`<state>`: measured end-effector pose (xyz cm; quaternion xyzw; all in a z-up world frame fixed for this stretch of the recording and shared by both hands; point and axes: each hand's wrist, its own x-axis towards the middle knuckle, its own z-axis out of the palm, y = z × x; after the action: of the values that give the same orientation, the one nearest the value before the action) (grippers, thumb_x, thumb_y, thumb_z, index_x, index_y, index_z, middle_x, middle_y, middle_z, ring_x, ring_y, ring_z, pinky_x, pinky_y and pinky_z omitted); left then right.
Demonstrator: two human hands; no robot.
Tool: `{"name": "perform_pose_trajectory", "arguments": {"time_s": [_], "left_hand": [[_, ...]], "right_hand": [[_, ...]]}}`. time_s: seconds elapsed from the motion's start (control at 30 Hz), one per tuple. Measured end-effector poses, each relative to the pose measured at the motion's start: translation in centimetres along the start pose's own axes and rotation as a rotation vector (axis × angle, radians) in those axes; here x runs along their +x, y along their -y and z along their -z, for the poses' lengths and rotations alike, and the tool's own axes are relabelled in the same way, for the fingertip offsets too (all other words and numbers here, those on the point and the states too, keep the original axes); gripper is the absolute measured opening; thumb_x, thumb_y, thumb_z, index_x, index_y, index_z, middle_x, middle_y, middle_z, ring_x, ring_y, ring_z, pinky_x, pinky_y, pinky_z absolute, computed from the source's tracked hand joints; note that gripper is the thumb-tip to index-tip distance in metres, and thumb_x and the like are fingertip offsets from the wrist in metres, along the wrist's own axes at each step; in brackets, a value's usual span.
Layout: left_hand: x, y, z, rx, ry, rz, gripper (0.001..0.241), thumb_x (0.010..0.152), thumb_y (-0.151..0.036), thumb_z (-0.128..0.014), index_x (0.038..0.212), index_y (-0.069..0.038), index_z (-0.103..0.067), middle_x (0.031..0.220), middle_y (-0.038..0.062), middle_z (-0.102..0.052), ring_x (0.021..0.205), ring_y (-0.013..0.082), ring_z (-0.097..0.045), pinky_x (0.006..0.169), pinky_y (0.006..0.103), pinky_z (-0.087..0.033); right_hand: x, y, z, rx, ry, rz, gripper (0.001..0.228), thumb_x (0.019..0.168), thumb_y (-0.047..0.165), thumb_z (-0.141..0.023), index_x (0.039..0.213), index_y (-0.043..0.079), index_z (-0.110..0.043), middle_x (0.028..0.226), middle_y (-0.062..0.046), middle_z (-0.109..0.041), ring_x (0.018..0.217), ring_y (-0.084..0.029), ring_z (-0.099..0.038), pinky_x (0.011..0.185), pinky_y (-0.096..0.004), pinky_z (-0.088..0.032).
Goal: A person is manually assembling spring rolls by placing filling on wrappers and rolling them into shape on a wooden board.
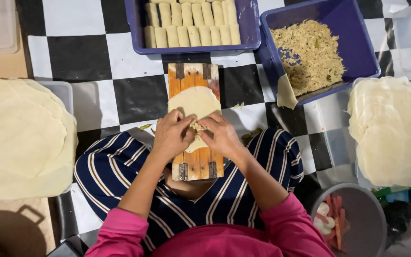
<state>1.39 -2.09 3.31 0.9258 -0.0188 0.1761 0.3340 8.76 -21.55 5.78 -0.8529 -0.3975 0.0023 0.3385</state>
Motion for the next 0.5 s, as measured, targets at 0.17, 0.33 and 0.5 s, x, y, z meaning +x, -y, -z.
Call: {"name": "perform_pose_trajectory", "arguments": {"time_s": [0.17, 0.33, 0.5], "left_hand": [[-1.2, -0.4, 1.0, -0.009, 0.003, 0.022, 0.017, 0.078, -0.028, -0.071, 0.094, -0.025, -0.073, 0.086, 0.0, -0.049, 0.082, 0.0288, -0.062, 0.071, 0.0406, -0.044], [-1.3, -0.5, 0.2, -0.075, -0.074, 0.056, 0.022, 0.084, -0.04, -0.073, 0.102, -0.027, -0.075, 0.085, -0.003, -0.052, 0.082, 0.0239, -0.064, 0.071, 0.0373, -0.046], [-1.4, -0.3, -0.5, -0.008, -0.069, 0.021, 0.012, 0.08, -0.029, -0.075, 0.09, -0.025, -0.07, 0.084, -0.002, -0.052, 0.082, 0.0253, -0.063, 0.072, 0.039, -0.045]], "right_hand": [[0.4, 1.2, 0.8, 0.044, 0.053, 0.01, 0.024, 0.08, 0.014, -0.075, 0.103, 0.014, -0.073, 0.088, -0.006, -0.067, 0.083, -0.034, -0.069, 0.073, -0.045, -0.057], [0.1, 0.1, -0.6, 0.066, 0.027, 0.008, 0.023, 0.08, 0.018, -0.078, 0.102, 0.016, -0.073, 0.087, -0.003, -0.068, 0.085, -0.03, -0.07, 0.073, -0.043, -0.057], [-0.4, -1.5, -1.3, -0.025, -0.013, 0.057, 0.012, 0.083, 0.011, -0.072, 0.094, 0.016, -0.073, 0.081, -0.003, -0.066, 0.079, -0.028, -0.068, 0.071, -0.039, -0.057]]}}
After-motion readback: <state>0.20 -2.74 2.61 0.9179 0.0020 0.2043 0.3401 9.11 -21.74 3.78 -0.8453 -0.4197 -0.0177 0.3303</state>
